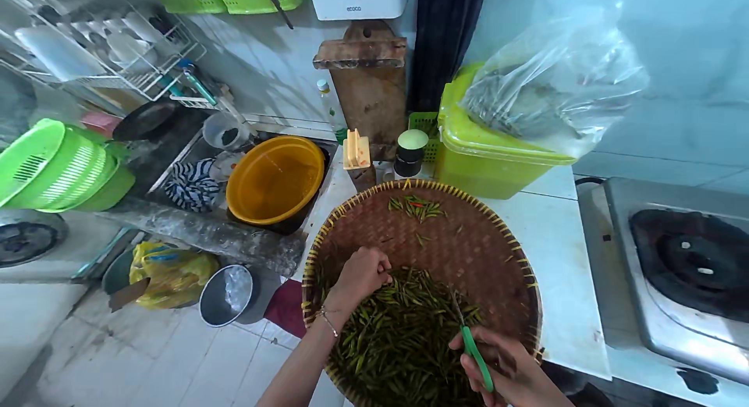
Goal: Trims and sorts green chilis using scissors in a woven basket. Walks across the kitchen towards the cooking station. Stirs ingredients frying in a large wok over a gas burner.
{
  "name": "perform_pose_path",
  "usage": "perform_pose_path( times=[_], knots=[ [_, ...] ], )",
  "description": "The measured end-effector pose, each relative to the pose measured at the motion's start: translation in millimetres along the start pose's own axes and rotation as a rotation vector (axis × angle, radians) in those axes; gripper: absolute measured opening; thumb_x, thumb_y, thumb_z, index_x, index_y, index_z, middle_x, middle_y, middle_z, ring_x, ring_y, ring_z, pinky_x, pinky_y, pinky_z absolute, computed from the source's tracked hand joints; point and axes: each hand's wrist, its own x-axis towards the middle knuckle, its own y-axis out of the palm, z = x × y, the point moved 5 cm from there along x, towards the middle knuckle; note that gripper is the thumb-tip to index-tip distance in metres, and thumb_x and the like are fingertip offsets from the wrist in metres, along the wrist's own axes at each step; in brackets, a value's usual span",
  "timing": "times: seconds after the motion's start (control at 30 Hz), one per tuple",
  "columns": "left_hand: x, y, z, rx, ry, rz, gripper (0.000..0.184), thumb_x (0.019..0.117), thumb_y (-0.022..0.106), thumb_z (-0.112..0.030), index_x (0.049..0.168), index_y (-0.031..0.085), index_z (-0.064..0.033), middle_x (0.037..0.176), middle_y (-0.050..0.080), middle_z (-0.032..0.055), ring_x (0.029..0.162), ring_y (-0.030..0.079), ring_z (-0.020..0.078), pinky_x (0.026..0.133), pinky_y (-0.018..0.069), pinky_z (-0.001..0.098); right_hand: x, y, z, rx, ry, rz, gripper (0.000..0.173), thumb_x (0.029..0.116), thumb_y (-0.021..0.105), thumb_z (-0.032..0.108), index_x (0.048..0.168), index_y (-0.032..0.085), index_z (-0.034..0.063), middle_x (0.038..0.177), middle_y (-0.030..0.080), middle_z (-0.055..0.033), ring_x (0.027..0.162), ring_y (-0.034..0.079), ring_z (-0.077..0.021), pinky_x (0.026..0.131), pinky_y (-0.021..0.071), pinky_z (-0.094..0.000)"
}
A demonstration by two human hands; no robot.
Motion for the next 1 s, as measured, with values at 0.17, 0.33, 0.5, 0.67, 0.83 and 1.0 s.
perform_pose_path(
  times=[0.17,0.33,0.5,0.67,0.83,1.0],
  knots=[
    [3,-2,-7,0.029,0.048,0.037,0.025,0.0926,0.075,-0.02,0.112,0.072,-0.0042,0.112,0.068,0.0166,0.099,0.066,0.0312,0.093,0.054,0.0503,-1,2,1,-0.001,-0.008,0.015,0.028,0.0993,0.069,0.02,0.123,0.066,0.0063,0.085,0.072,-0.0047,0.066,0.068,-0.0131,0.054,0.0571,-0.0286],
    [-1,1,-14,0.012,0.058,0.046,0.031,0.0942,0.073,-0.017,0.123,0.069,-0.0062,0.11,0.071,0.0134,0.1,0.068,0.0276,0.095,0.0539,0.0466,0,3,-1,-0.01,-0.039,0.019,0.029,0.0988,0.07,0.021,0.123,0.066,0.0059,0.086,0.072,-0.0057,0.066,0.068,-0.0144,0.055,0.058,-0.0301],
    [-9,6,-12,0.002,0.066,0.053,0.026,0.0924,0.071,-0.016,0.117,0.072,-0.0074,0.114,0.071,0.0121,0.102,0.068,0.0256,0.095,0.0546,0.0452,0,3,-4,-0.011,-0.066,0.037,0.029,0.099,0.07,0.021,0.124,0.067,0.0065,0.087,0.072,-0.0065,0.067,0.068,-0.0157,0.055,0.0581,-0.0315],
    [-23,-1,-2,-0.133,0.134,-0.022,0.02,0.0876,0.077,-0.018,0.104,0.073,-0.0073,0.1,0.072,0.0078,0.088,0.07,0.0184,0.083,0.0585,0.0376,-1,3,-4,-0.007,-0.067,0.043,0.029,0.0991,0.07,0.021,0.124,0.066,0.0066,0.087,0.072,-0.0067,0.067,0.068,-0.0155,0.056,0.0584,-0.0316],
    [-39,-14,13,-0.218,0.121,-0.052,0.041,0.0885,0.078,-0.022,0.127,0.067,-0.0131,0.105,0.073,0.0043,0.087,0.072,0.0151,0.08,0.0605,0.0347,-1,4,-6,-0.021,-0.052,0.054,0.03,0.0992,0.07,0.022,0.124,0.066,0.0068,0.088,0.073,-0.0066,0.066,0.068,-0.0154,0.054,0.0581,-0.0322],
    [-53,-20,23,-0.417,0.187,-0.229,0.016,0.0951,0.073,-0.022,0.109,0.078,-0.017,0.1,0.077,-0.0046,0.085,0.074,0.0058,0.082,0.0633,0.0273,1,7,-4,-0.016,-0.04,0.064,0.03,0.0989,0.071,0.023,0.123,0.067,0.007,0.088,0.073,-0.0065,0.067,0.068,-0.0157,0.055,0.0585,-0.032]
  ],
)
